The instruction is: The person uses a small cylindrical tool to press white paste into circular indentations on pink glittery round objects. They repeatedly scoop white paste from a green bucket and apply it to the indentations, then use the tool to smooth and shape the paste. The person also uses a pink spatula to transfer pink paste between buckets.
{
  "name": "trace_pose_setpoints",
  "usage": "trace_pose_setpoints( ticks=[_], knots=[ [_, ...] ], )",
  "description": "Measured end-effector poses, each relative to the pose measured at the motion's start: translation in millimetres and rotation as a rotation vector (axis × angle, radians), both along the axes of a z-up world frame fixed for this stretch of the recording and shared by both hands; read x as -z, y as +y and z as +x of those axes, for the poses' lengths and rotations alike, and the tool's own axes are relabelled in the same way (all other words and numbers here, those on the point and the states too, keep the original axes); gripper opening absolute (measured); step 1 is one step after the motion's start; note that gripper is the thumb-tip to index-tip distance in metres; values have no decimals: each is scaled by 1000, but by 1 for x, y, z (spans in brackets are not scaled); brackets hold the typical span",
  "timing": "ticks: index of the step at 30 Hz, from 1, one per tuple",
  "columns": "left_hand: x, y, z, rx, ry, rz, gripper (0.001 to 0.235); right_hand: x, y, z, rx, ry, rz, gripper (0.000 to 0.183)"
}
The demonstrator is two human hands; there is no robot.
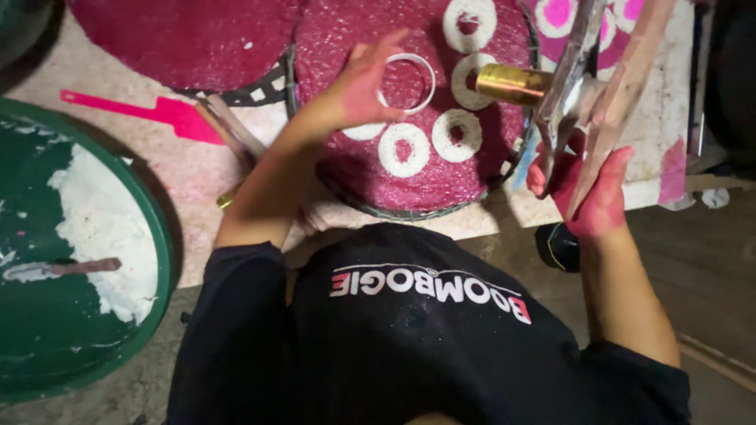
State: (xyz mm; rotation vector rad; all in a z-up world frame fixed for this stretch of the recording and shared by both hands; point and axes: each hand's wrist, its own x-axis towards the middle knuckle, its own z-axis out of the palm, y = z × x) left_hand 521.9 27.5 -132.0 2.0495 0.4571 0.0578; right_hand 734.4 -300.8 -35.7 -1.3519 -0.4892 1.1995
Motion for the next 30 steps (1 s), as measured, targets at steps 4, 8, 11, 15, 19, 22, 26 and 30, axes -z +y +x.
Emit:
trace_pose_setpoints(
  ticks=[4,8,11,15,19,22,26,30],
  knots=[
    [9,-12,36,57,-18,96,124,7,-17,6,28,-74,9,110],
    [15,-12,39,87,40,87,120,12,-30,8,45,-35,3,110],
    [16,-11,38,101,70,62,106,12,-28,10,-28,-117,-61,111],
    [7,-10,55,-44,-280,-256,93,6,5,17,-246,-156,-149,98],
    [-2,-20,72,55,-1071,-1489,51,-2,59,29,-606,-113,-430,83],
    [-6,-16,76,-109,-1264,-1647,41,-13,101,36,-699,-270,-633,79],
    [-3,2,72,-404,-1392,-1667,40,-29,134,23,-646,-630,-637,77],
    [5,21,57,-410,-1405,-1517,41,-34,154,-1,-646,-773,-568,68]
  ],
)
